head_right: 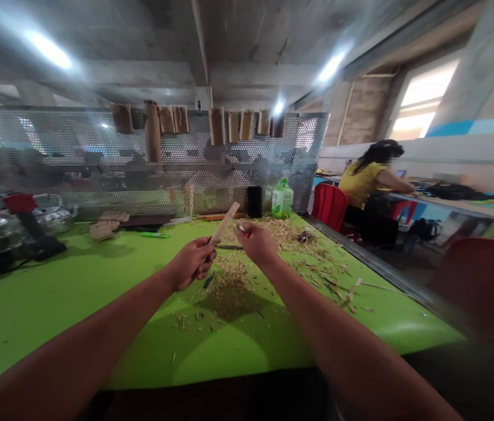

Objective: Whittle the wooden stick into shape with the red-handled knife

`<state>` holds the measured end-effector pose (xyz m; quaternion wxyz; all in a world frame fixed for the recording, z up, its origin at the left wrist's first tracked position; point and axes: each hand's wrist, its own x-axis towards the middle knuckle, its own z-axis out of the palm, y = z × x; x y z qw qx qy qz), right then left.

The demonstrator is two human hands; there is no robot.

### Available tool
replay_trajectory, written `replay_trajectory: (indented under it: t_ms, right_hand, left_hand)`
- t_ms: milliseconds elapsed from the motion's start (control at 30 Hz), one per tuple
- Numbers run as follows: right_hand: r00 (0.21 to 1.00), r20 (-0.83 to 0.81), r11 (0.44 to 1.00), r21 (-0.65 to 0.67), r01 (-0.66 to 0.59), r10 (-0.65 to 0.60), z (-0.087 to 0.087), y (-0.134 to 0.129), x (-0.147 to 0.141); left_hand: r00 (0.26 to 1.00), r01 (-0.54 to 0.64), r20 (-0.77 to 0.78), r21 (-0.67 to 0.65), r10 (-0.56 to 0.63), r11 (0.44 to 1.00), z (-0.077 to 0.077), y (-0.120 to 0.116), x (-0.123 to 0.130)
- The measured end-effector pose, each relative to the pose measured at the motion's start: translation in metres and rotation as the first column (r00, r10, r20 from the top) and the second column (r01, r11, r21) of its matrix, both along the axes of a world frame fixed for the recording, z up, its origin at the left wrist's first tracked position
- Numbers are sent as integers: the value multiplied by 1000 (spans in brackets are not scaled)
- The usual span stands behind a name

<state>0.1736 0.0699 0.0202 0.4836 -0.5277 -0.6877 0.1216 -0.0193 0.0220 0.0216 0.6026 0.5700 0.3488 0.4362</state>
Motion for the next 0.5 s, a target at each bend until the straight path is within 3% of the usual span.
replay_trajectory:
  t_ms: [67, 167, 267, 500]
  right_hand:
    - [946, 315, 997, -6, 83, -77, -3, -6, -7]
    - [802, 587, 988, -24, 150, -107, -5, -16, -20]
    - [725, 677, 982, -12, 187, -130, -3, -24, -29]
    - [664, 734, 978, 2, 207, -142, 4, -24, -29]
  left_hand:
    - [998, -53, 34, 2, 52, 999, 1, -1, 1]
    - [993, -105, 57, 27, 104, 994, -1, -2, 5]
    - [989, -145, 41, 43, 143, 989, -4, -3, 8]
    - [973, -223, -54, 8, 223, 975, -6, -9, 20]
